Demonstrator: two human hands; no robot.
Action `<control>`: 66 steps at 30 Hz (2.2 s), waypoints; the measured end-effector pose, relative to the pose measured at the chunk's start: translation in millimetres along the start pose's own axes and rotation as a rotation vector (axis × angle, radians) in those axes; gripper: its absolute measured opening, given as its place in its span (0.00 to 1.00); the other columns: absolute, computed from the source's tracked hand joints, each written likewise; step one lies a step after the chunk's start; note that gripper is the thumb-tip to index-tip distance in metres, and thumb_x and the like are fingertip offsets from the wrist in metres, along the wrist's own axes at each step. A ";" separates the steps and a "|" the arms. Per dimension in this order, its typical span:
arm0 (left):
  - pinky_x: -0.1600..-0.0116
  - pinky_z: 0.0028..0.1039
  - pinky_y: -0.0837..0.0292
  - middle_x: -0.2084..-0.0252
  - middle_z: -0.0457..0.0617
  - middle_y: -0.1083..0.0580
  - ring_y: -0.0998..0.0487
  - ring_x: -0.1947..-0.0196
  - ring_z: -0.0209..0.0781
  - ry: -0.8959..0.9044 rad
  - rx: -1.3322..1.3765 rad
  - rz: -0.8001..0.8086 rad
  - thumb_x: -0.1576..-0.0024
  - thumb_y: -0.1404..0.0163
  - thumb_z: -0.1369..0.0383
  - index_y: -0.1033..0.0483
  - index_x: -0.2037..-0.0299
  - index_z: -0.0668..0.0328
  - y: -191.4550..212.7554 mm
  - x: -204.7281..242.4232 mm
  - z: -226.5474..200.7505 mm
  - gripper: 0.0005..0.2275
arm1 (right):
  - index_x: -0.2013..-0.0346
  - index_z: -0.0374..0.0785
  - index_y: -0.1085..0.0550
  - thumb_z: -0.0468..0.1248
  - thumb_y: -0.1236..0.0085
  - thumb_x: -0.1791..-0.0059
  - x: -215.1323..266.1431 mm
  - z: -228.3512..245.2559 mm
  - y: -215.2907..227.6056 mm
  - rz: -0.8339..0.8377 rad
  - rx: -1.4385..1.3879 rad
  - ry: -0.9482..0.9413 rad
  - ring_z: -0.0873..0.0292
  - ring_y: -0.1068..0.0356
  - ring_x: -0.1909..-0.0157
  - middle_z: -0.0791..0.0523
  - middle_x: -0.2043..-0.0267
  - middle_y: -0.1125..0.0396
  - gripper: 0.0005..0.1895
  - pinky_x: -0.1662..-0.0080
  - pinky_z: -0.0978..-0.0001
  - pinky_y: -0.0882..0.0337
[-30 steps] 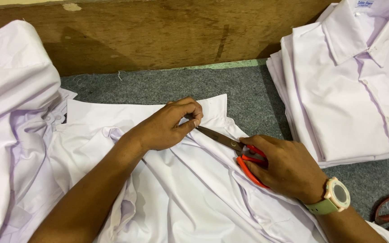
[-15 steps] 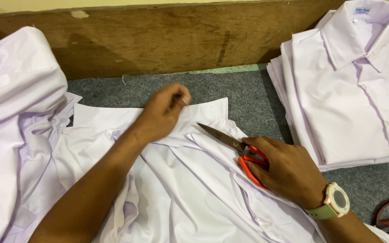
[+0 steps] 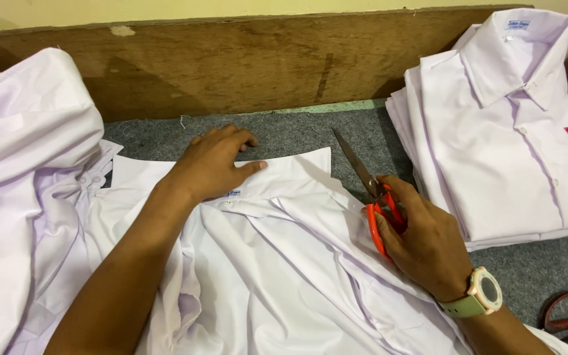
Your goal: Trimming loose threads and excess fabric from white shirts using scissors.
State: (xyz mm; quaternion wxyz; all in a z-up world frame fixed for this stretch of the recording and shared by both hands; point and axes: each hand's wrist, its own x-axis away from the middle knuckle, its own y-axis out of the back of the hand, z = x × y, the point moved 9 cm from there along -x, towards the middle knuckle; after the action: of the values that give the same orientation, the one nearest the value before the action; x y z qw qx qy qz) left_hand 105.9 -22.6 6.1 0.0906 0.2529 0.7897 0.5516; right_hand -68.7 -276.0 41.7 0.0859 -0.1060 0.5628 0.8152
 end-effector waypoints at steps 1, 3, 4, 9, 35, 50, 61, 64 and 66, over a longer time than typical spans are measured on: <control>0.42 0.48 0.38 0.47 0.45 0.26 0.30 0.42 0.50 -0.002 -0.001 0.000 0.42 0.50 0.47 0.27 0.42 0.44 -0.8 0.4 -0.8 0.22 | 0.38 0.45 0.34 0.45 0.43 0.50 0.4 -1.1 -0.4 -0.002 0.000 -0.002 0.35 0.27 0.64 0.49 0.55 0.25 0.27 0.63 0.48 0.28; 0.42 0.40 0.37 0.51 0.44 0.25 0.28 0.46 0.48 -0.074 0.064 0.002 0.42 0.49 0.48 0.26 0.44 0.47 -2.0 1.8 -8.3 0.21 | 0.37 0.46 0.34 0.44 0.43 0.51 0.7 -1.5 -2.6 0.012 0.003 0.013 0.39 0.26 0.58 0.51 0.51 0.25 0.28 0.58 0.49 0.28; 0.42 0.40 0.37 0.51 0.44 0.25 0.28 0.46 0.48 -0.074 0.063 0.003 0.42 0.49 0.48 0.26 0.44 0.47 -3.2 2.6 -14.0 0.21 | 0.37 0.46 0.34 0.44 0.43 0.51 0.8 -0.1 -2.1 0.011 0.002 0.012 0.39 0.26 0.58 0.51 0.51 0.25 0.28 0.58 0.49 0.28; 0.42 0.48 0.43 0.37 0.49 0.33 0.37 0.39 0.56 -0.258 0.041 -0.046 0.38 0.53 0.54 0.42 0.26 0.36 -13.7 4.8 -55.3 0.27 | 0.41 0.45 0.31 0.42 0.42 0.51 -0.2 12.3 2.1 -0.040 0.011 0.081 0.46 0.25 0.55 0.56 0.47 0.26 0.23 0.58 0.53 0.27; 0.43 0.45 0.36 0.58 0.50 0.22 0.23 0.51 0.55 -0.208 0.293 -0.178 0.39 0.49 0.63 0.20 0.54 0.52 -14.9 -2.3 -61.1 0.09 | 0.38 0.39 0.31 0.37 0.41 0.51 3.2 -2.4 15.5 -0.152 -0.108 0.025 0.38 0.26 0.66 0.46 0.60 0.24 0.26 0.66 0.49 0.28; 0.46 0.44 0.33 0.63 0.53 0.22 0.22 0.55 0.59 -0.523 0.258 -0.100 0.50 0.42 0.74 0.20 0.58 0.55 31.8 48.1 -118.3 0.11 | 0.40 0.33 0.29 0.32 0.37 0.52 4.5 3.3 29.7 -0.263 -0.265 0.086 0.40 0.26 0.73 0.43 0.66 0.26 0.25 0.71 0.53 0.27; 0.41 0.44 0.34 0.55 0.48 0.21 0.25 0.47 0.56 -0.317 -0.146 0.377 0.54 0.43 0.77 0.16 0.56 0.54 -1.4 68.7 -120.1 0.15 | 0.36 0.32 0.40 0.32 0.37 0.50 9.8 5.6 44.2 -0.361 -0.411 0.099 0.48 0.34 0.80 0.42 0.62 0.27 0.30 0.74 0.61 0.35; 0.39 0.44 0.35 0.54 0.47 0.20 0.25 0.46 0.56 -0.317 -0.143 0.388 0.55 0.42 0.76 0.15 0.60 0.51 -1.7 66.5 -116.3 0.13 | 0.37 0.32 0.42 0.32 0.38 0.49 9.9 3.3 42.1 -0.356 -0.443 0.104 0.50 0.35 0.80 0.43 0.61 0.28 0.30 0.74 0.63 0.36; 0.39 0.45 0.33 0.56 0.46 0.20 0.24 0.46 0.56 -0.316 -0.113 0.393 0.54 0.43 0.76 0.14 0.63 0.49 2.1 66.6 -115.8 0.12 | 0.37 0.32 0.44 0.32 0.39 0.49 9.5 5.0 41.3 -0.331 -0.460 0.108 0.49 0.35 0.80 0.42 0.62 0.28 0.30 0.74 0.63 0.37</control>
State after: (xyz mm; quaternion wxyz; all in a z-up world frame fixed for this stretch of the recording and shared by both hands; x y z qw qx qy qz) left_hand 0.6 -84.4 60.4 0.1178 0.4790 0.6694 0.5555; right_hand -88.9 -285.6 78.0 0.1615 -0.2567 0.3421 0.8894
